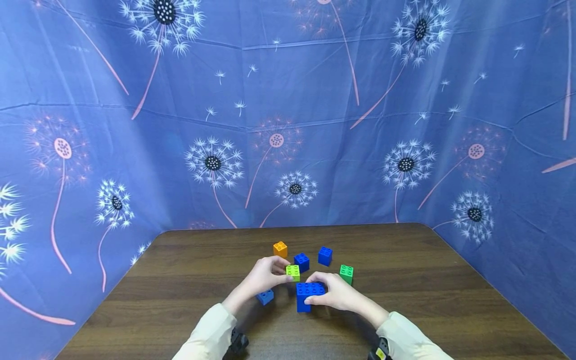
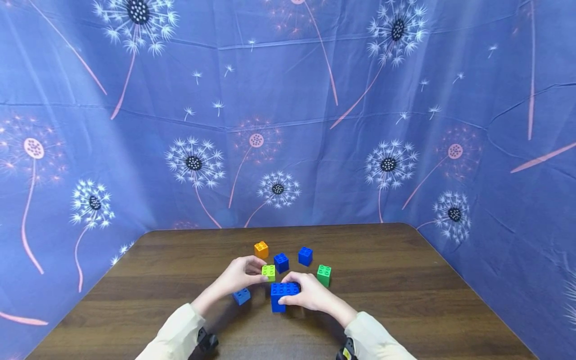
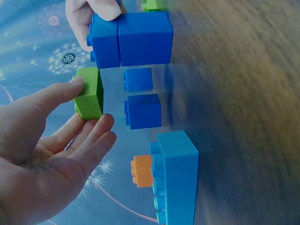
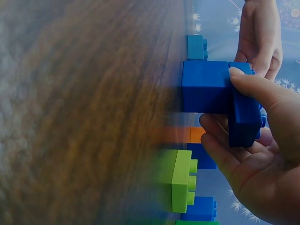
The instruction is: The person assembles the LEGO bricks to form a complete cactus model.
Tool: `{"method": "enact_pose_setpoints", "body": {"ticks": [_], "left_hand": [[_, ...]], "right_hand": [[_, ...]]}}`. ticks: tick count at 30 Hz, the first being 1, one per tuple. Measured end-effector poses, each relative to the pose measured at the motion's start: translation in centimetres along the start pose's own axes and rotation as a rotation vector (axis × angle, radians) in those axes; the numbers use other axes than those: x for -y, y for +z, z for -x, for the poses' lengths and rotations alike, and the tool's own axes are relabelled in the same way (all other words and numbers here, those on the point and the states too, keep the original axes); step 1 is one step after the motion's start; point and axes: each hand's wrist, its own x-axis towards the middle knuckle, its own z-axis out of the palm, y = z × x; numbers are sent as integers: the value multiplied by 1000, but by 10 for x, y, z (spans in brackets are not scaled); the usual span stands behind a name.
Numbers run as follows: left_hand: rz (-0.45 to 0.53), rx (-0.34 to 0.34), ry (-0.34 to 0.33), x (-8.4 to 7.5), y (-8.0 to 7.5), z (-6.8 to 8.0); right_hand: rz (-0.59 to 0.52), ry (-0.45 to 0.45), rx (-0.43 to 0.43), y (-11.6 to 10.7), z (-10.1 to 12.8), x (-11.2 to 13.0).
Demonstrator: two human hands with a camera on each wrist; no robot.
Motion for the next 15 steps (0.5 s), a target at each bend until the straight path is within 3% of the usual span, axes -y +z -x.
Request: {"method": "enact_pose_setpoints", "body": {"ticks": [7, 15], "left_hand": [[21, 14, 27, -5, 0, 2], [32, 27, 10, -8, 2, 4]], "right_hand": [[-47, 13, 11, -2, 1, 2], [-45, 15, 20, -1, -1, 1]]}}
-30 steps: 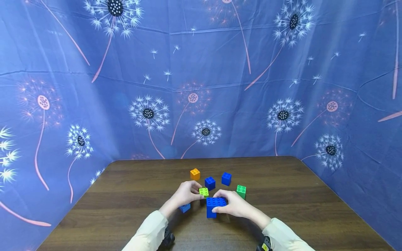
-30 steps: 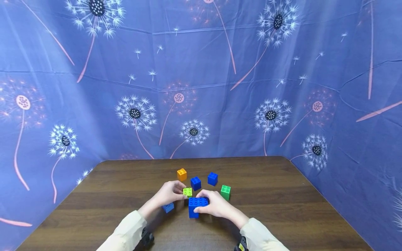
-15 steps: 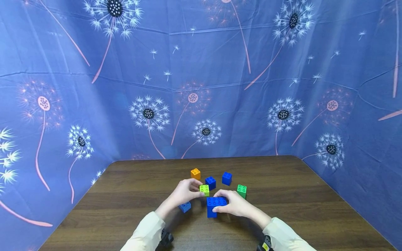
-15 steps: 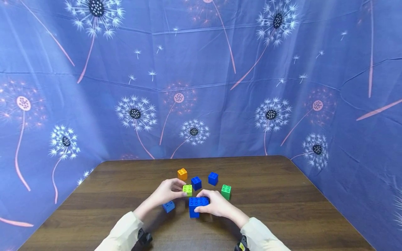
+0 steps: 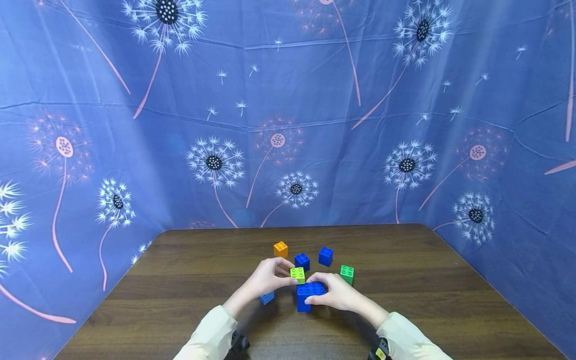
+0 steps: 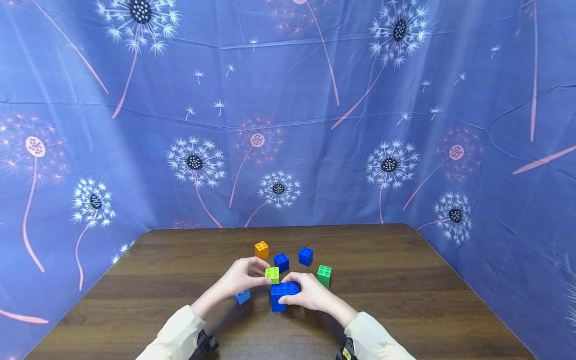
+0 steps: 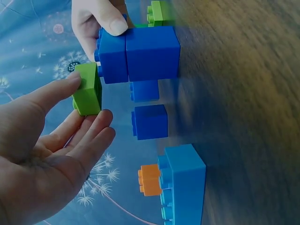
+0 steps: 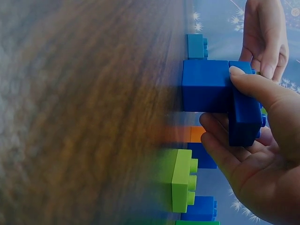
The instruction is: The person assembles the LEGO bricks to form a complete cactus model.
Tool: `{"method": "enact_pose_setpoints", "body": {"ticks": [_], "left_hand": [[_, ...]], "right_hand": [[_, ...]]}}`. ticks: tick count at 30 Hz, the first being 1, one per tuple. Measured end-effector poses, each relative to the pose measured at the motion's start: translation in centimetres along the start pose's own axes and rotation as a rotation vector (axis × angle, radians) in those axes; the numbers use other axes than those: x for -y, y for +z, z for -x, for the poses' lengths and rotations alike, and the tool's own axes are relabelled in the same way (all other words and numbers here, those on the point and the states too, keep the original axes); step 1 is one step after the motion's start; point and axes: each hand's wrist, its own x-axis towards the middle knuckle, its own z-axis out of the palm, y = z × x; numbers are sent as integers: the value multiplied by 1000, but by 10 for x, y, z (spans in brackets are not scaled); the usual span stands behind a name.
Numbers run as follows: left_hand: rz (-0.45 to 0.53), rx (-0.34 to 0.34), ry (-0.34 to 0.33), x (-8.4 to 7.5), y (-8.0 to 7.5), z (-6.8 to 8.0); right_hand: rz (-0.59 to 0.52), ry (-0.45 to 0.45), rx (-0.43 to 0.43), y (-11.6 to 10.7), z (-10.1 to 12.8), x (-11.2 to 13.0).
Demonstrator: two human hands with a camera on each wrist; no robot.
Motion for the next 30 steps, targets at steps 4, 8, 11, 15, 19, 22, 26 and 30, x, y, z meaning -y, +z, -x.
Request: {"method": "enact_pose_setpoints", "body": {"ticks": [4, 8, 11, 15, 19, 22, 26, 30], "left_hand": [[1, 7, -6, -1, 1, 0], [5, 14, -8, -3, 2, 1], [7, 23, -3, -5, 3, 3], [9, 27, 1, -5, 4, 3], [17, 29, 3, -4, 6, 3], [19, 37, 3, -4, 6, 2], [23, 51, 0, -5, 6, 3], [35, 64, 7, -6, 5, 4]], "right_hand": [[13, 3, -1, 1, -1, -2], [16, 8, -3, 2, -2, -3], [16, 8, -4, 2, -3, -4], [27, 0, -4, 2, -3, -6], [42, -14, -10, 2, -3, -7], [52, -12, -11, 2, -3, -6], [49, 7, -10, 1, -4, -5], [54, 7, -16, 2, -4, -4]]}}
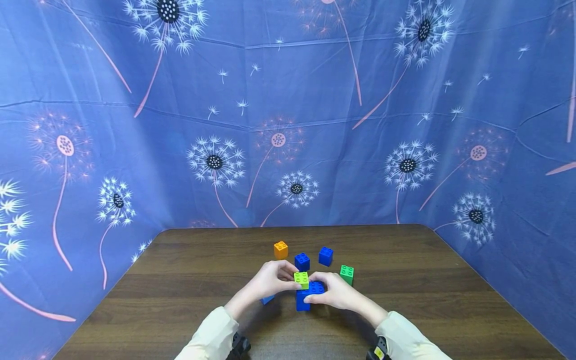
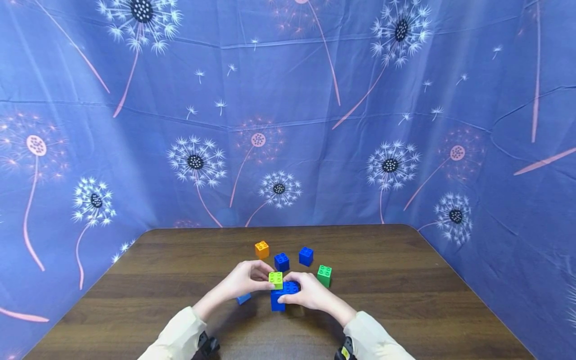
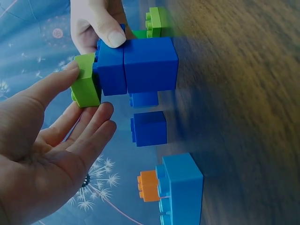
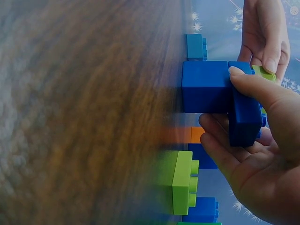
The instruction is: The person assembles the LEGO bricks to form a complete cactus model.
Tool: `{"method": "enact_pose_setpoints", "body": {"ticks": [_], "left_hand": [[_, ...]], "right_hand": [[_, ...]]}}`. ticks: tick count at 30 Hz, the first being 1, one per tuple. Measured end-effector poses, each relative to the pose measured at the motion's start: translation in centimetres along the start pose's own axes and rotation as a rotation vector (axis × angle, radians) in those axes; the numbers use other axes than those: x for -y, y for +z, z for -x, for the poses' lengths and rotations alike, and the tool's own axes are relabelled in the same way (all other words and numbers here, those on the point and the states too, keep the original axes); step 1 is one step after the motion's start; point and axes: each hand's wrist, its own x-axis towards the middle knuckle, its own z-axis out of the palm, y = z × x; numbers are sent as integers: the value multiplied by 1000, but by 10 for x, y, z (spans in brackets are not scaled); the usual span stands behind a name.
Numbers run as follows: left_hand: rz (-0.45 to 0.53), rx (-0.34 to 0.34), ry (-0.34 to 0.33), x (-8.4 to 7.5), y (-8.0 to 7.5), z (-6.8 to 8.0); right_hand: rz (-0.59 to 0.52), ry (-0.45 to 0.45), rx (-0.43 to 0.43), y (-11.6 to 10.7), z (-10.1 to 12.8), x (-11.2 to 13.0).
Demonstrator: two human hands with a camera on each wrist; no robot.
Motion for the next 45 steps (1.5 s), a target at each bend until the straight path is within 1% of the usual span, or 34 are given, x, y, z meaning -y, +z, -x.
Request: {"method": "enact_pose_setpoints", "body": {"ticks": [5, 11, 18, 24, 29, 33, 40, 45], "left_hand": [[3, 12, 6, -1, 0, 1], [6, 28, 1, 1, 2, 0], [12, 35, -13, 1, 2, -1], [7, 45, -2, 2, 2, -2], [6, 50, 17, -2, 0, -2], [7, 53, 17, -3, -1, -2], [4, 55, 24, -1, -1, -2], [19, 61, 19, 1, -1, -2]], "right_hand": [[10, -6, -2, 1, -1, -1], [8, 0, 8, 1, -1, -3], [23, -1, -4, 1, -1, -2], [12, 14, 3, 0, 0, 0], [2, 19, 7, 0, -1, 0], [-2, 14, 7, 0, -1, -1], [3, 26, 10, 0, -2, 0], [10, 35, 13, 0, -2, 1]]}}
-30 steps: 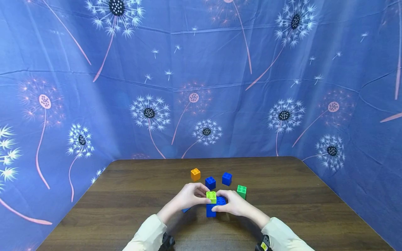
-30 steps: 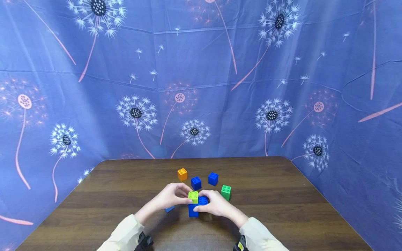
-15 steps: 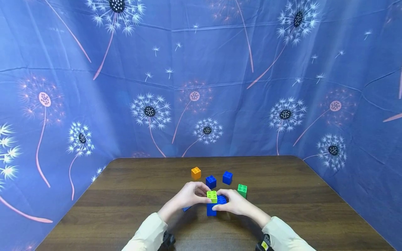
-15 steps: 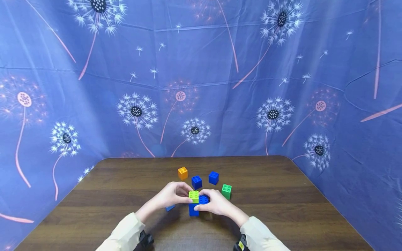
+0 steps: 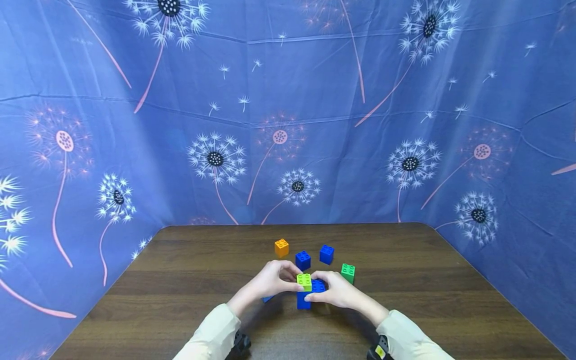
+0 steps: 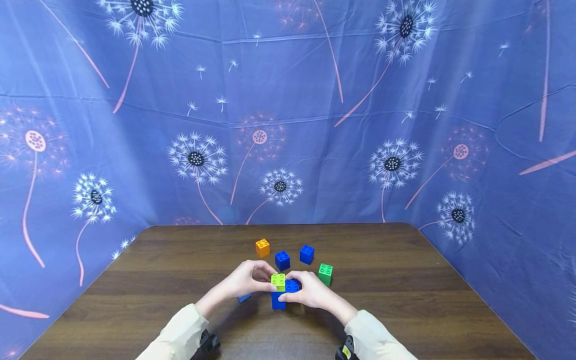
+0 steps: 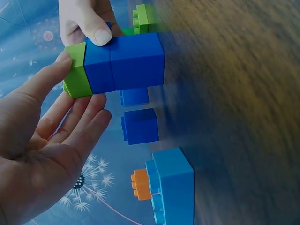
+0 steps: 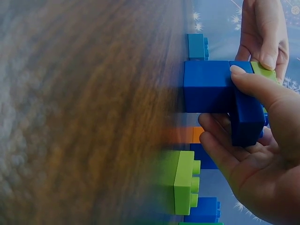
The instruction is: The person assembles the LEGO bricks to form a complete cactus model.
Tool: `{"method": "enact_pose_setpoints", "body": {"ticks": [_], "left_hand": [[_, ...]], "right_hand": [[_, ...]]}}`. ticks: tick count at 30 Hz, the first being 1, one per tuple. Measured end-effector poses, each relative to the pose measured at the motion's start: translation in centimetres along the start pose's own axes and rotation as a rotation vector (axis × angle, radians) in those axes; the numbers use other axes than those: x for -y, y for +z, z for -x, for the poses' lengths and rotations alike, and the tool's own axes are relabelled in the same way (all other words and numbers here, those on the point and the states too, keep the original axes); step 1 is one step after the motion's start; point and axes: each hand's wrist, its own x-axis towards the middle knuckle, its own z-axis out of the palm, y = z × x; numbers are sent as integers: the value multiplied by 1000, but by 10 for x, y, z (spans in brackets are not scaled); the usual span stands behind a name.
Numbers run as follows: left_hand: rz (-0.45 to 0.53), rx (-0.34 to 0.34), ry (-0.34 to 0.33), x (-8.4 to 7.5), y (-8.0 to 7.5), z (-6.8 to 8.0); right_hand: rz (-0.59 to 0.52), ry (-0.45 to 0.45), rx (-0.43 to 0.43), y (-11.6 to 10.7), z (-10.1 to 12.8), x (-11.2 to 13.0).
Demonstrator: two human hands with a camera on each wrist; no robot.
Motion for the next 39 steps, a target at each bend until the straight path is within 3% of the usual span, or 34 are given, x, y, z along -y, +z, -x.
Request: {"method": "enact_pose_setpoints", "body": {"ticks": [16, 24, 39], "left_hand": [[73, -38, -20, 5, 5, 4], [48, -41, -13, 6, 6, 2], [25, -20, -10, 7, 2, 2]], "right_hand": [[17, 10, 4, 1, -1, 0], [43, -44, 5, -1, 0, 0], [-147, -93, -31, -7, 2, 15]]}}
